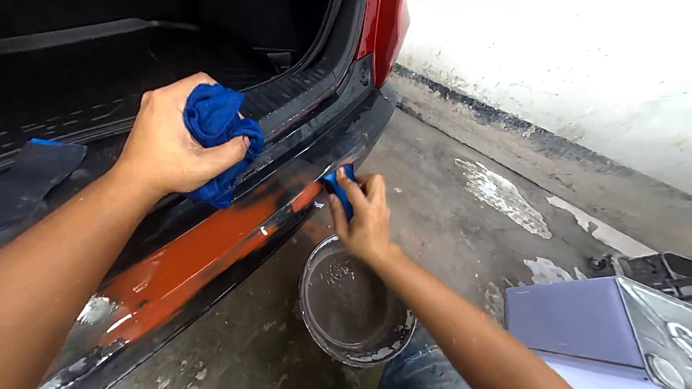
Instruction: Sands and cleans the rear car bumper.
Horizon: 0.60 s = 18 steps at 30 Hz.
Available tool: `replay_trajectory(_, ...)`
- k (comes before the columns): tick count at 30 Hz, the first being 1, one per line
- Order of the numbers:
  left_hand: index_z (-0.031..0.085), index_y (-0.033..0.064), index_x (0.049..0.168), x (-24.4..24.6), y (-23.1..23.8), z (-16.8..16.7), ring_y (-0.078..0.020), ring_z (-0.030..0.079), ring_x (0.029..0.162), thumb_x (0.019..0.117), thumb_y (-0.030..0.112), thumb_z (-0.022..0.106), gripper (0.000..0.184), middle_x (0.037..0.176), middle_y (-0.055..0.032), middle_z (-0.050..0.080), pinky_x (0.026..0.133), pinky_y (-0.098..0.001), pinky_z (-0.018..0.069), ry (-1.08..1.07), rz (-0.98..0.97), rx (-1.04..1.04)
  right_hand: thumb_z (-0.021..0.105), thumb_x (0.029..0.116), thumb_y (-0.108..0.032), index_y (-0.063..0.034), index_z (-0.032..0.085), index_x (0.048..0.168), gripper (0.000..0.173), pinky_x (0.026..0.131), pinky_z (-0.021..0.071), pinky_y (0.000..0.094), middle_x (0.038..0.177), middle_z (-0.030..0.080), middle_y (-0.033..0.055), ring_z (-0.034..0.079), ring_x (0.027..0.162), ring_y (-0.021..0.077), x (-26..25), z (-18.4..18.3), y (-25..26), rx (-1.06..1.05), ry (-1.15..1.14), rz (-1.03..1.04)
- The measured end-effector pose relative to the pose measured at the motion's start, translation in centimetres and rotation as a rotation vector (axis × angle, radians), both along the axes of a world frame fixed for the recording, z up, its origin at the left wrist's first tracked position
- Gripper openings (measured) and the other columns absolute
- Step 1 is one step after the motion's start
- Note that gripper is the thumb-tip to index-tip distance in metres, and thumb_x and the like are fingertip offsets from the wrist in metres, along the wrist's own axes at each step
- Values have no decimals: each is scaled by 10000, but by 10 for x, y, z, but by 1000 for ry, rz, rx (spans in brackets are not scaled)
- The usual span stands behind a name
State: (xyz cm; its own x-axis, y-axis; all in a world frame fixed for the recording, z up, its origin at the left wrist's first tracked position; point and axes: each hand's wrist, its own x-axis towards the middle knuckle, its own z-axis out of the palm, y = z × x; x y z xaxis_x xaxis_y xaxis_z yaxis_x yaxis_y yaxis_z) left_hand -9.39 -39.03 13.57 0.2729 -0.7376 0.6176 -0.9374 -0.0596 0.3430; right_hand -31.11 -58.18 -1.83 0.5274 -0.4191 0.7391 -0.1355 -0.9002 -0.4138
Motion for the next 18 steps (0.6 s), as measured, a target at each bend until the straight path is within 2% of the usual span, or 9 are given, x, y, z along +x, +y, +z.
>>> replay_trajectory(3, 638, 91, 1096, 0, 3, -3, -23, 645, 897, 812, 420, 715, 442, 971, -10, 687, 807, -265, 545, -15, -9, 17, 604, 977, -360, -136, 699, 1314, 416, 747, 544, 444, 1079, 594, 177, 599, 988, 316, 29, 6, -27, 28, -93, -88)
replay_trajectory(6, 634, 102, 1112, -4, 3, -5, -22, 643, 925, 804, 426, 714, 454, 991, -2, 682, 824, -258, 545, -12, -2, 4, 604, 999, -350, -125, 661, 1365, 433, 817, 536, 428, 1119, 571, 161, 570, 1041, 290, 19, 4, -8, 85, -108, -82)
replay_trajectory(9, 637, 106, 1094, 2, 0, 0, -30, 647, 895, 796, 430, 714, 447, 962, -1, 683, 794, -272, 551, -17, 6, -4, 633, 976, -342, -106, 690, 1318, 420, 747, 530, 421, 1078, 575, 177, 580, 974, 290, 12, 1, -11, 0, -69, 27)
replay_trajectory(11, 642, 98, 1123, 2, 0, -1, -30, 645, 916, 816, 459, 706, 478, 988, -9, 684, 823, -286, 548, -7, 23, 32, 624, 969, -348, -112, 712, 1287, 406, 732, 528, 432, 1057, 582, 186, 588, 960, 304, 30, 10, -26, -45, -100, -8)
replay_trajectory(13, 652, 108, 1140, -3, 0, -6, -28, 649, 963, 820, 460, 712, 480, 1023, -2, 689, 870, -294, 552, 22, 30, 32, 614, 983, -347, -114, 701, 1312, 413, 804, 523, 419, 1093, 585, 175, 580, 1012, 290, 39, 14, -23, -20, -152, -71)
replay_trajectory(15, 637, 109, 1130, -6, 0, -6, -22, 655, 934, 802, 433, 719, 468, 1000, 10, 692, 838, -278, 563, 24, 17, -10, 616, 998, -331, -115, 660, 1369, 431, 840, 529, 427, 1137, 573, 179, 571, 1046, 288, 22, 8, -5, 11, -126, -11)
replay_trajectory(18, 641, 115, 1108, 2, -3, -1, -12, 653, 898, 794, 406, 719, 435, 967, 22, 692, 799, -256, 557, 3, -5, -22, 627, 980, -326, -103, 683, 1324, 414, 748, 522, 428, 1089, 572, 190, 579, 974, 299, 15, 0, -12, -63, -84, 80)
